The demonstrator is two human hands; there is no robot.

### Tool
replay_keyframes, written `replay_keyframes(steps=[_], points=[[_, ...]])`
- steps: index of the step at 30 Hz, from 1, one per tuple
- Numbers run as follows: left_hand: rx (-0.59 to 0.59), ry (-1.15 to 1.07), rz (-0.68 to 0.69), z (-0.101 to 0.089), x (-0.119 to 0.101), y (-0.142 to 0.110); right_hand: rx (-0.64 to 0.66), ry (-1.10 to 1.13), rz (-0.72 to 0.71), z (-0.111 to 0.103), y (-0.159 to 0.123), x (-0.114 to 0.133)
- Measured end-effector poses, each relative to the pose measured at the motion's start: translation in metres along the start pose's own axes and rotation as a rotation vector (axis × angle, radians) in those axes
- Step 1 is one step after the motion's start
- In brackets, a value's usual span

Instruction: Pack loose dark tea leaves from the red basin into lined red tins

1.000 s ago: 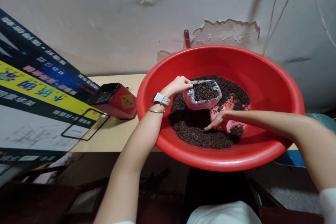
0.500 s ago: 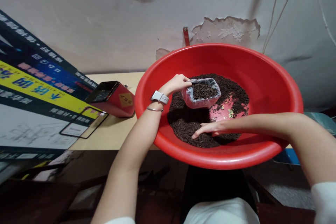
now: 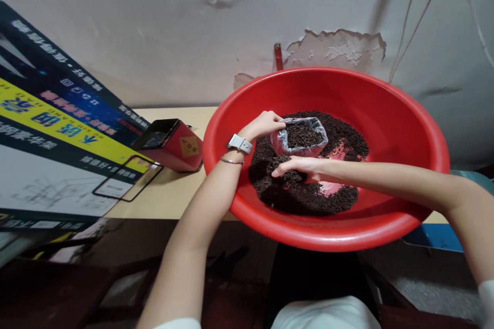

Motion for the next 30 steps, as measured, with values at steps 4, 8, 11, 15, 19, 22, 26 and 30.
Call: replay_keyframes(steps=[4, 8, 11, 15, 19, 22, 26, 30], points=[[0.036, -0.007, 0.009, 0.003, 0.003, 0.002, -0.075, 0.231, -0.117, -0.015, -0.007, 0.028], [0.019, -0.003, 0.021, 0.002, 0.003, 0.003, -0.301, 0.214, -0.304, -0.058, -0.008, 0.049], [0.016, -0.005, 0.008, 0.001, 0.002, 0.001, -0.538, -0.028, -0.49, -0.091, -0.009, 0.061], [0.009, -0.004, 0.005, 0.001, 0.002, 0.0, -0.694, -0.479, -0.454, -0.112, -0.008, 0.066], [0.014, 0.01, 0.003, 0.002, 0.002, 0.001, -0.571, -0.845, -0.399, -0.112, -0.012, 0.072], [0.018, 0.032, -0.028, 0.002, 0.003, 0.002, -0.457, -1.049, -0.418, -0.105, -0.014, 0.072], [0.018, 0.05, -0.045, 0.001, 0.003, 0.002, -0.433, -1.162, -0.461, -0.095, -0.003, 0.064], [-0.013, 0.021, -0.016, -0.002, 0.006, 0.002, -0.418, -1.254, -0.476, -0.085, 0.013, 0.055]])
Point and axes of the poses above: each hand's wrist, its own y-axis towards the middle knuckle, its own z-axis out of the palm, x = y × z, the point moved 6 cm from there along y, towards the middle knuckle, and after that the axes turned 2 degrees about -z, right-handed, at the moved point
